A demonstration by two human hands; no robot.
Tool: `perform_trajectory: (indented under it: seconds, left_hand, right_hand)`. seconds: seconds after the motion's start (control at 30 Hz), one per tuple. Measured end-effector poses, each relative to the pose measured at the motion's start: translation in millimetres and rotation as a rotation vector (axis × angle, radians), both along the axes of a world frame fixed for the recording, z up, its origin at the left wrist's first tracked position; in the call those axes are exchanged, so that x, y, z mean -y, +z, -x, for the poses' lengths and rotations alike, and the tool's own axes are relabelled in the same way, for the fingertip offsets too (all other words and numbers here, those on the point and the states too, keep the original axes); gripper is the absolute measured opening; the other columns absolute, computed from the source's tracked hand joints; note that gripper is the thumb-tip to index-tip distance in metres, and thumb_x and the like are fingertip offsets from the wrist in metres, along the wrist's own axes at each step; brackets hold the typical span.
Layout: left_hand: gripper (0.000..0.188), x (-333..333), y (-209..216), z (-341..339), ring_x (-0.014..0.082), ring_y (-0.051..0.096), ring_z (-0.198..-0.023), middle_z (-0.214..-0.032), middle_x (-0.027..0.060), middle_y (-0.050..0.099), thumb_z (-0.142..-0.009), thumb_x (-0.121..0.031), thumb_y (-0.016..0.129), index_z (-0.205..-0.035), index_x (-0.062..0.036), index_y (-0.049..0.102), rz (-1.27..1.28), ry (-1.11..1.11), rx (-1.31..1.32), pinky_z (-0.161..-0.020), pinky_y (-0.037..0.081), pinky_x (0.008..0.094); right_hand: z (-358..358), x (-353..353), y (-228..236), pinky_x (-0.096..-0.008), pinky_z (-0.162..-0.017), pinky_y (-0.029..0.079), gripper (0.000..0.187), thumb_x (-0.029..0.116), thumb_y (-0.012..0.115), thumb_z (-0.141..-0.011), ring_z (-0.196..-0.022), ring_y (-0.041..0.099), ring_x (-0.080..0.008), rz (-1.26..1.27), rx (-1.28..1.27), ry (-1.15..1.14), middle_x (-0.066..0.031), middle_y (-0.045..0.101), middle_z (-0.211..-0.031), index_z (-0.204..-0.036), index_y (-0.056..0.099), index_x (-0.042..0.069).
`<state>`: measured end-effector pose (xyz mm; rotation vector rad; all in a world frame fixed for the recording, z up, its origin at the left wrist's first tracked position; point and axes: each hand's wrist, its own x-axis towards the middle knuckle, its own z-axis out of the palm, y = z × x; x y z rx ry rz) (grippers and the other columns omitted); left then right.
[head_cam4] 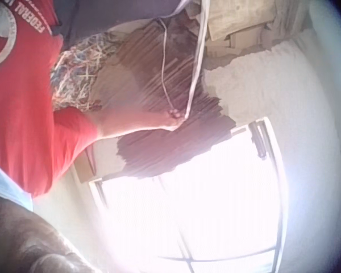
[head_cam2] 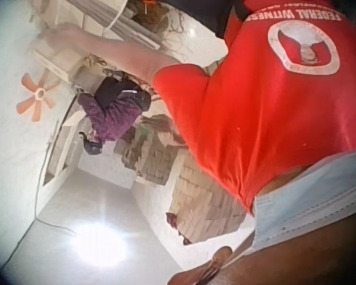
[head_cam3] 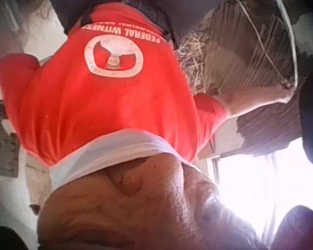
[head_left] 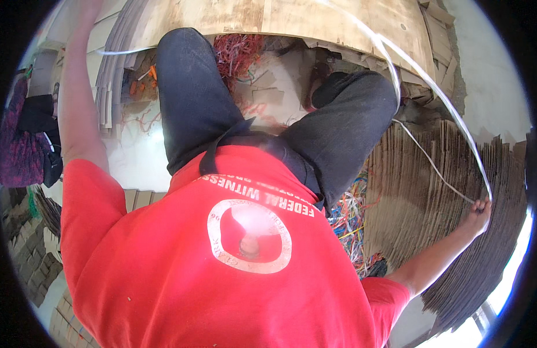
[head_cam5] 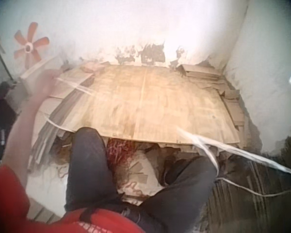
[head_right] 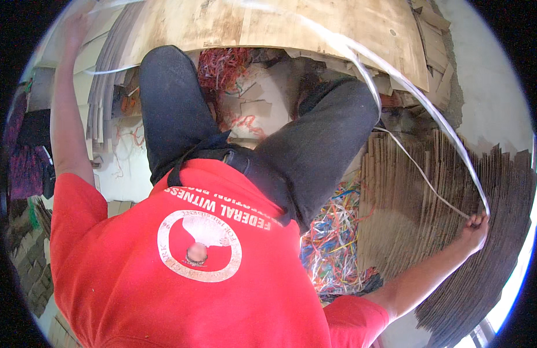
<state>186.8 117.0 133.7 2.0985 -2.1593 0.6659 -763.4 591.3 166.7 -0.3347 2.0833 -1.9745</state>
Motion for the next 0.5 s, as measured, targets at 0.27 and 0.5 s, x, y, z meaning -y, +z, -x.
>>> perform_trajectory:
  seconds: [0.27,0.5]
  left_hand:
    - [0.034,-46.6,-29.4,-78.1,0.0383,0.06,-0.104,-0.117,0.0198,0.061,-0.087,-0.022,0.043,-0.114,-0.0112,0.061,-0.089,0.498,0.094,-0.089,0.047,0.0478]
    - [0.048,-88.8,-42.6,-32.0,0.032,0.051,-0.119,-0.125,0.0135,0.058,-0.08,-0.002,0.048,-0.125,-0.0144,0.057,-0.314,-0.167,0.102,-0.102,0.04,0.0418]
  right_hand:
    - [-7.1,-142.0,-117.9,-0.0288,-0.037,0.035,0.022,0.015,0.056,-0.093,-0.043,0.041,-0.0143,-0.34,0.218,-0.495,-0.0034,0.047,-0.056,-0.074,0.056,0.004]
    - [-97.3,-144.7,-182.1,-0.0414,-0.063,0.05,0.012,0.011,0.063,-0.084,-0.073,0.063,-0.0303,-1.744,-0.274,0.073,-0.0141,0.065,-0.079,-0.09,0.064,0.001]
